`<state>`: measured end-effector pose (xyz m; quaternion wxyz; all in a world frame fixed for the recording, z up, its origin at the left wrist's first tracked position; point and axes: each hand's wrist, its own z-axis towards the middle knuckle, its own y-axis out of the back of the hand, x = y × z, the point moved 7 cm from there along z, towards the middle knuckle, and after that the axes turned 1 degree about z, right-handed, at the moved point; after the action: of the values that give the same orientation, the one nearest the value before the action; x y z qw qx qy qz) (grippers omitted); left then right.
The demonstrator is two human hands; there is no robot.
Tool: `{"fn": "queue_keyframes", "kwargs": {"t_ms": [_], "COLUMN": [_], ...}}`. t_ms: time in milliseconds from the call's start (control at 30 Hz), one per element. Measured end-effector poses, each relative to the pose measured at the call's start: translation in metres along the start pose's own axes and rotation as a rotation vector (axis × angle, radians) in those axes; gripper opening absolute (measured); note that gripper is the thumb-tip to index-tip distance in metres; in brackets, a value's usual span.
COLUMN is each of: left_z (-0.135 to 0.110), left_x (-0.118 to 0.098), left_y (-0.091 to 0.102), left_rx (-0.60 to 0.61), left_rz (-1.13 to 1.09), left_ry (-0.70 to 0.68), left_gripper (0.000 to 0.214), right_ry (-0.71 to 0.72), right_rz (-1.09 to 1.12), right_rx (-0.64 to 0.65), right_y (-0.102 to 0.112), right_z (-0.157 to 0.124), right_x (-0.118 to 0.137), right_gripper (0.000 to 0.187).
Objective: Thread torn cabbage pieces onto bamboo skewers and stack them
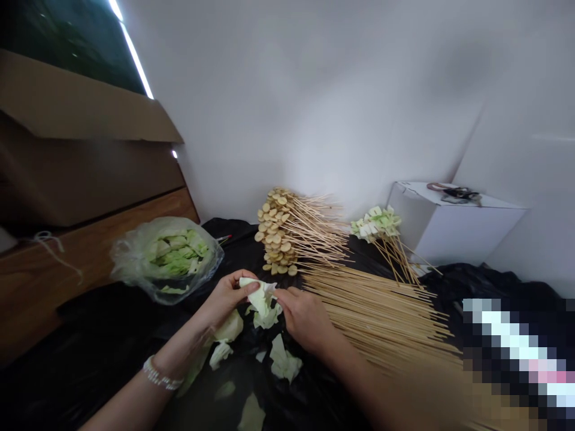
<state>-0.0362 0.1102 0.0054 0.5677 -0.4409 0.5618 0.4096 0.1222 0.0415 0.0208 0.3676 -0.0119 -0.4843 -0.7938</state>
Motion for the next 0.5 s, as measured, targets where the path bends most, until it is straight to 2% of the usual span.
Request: {"fn": "queue_keyframes", "kwargs": {"t_ms": [200, 367, 500], "left_z": [0.001, -0.002, -0.006], "left_x": [-0.002, -0.004, 0.001], "left_y": [-0.004, -0.011, -0.018], "left_rx": [0.065, 0.115, 0.177], "left_rz": [0.009, 0.006, -0.123], "left_ry": [-0.036, -0.072, -0.043], "left_gripper": [0.040, 0.040, 0.040], "right_ry": [-0.003, 0.044, 0.040], "right_rz": [-0.051, 0.091, 0.171], "right_rx": [0.010, -0.044, -0.091], "right_y": [0.003, 0.003, 0.004], "right_z": [0.001, 0.001, 0.000], "right_x": [-0.004, 0.006, 0.012], "right_gripper": [0.027, 0.025, 0.022]}}
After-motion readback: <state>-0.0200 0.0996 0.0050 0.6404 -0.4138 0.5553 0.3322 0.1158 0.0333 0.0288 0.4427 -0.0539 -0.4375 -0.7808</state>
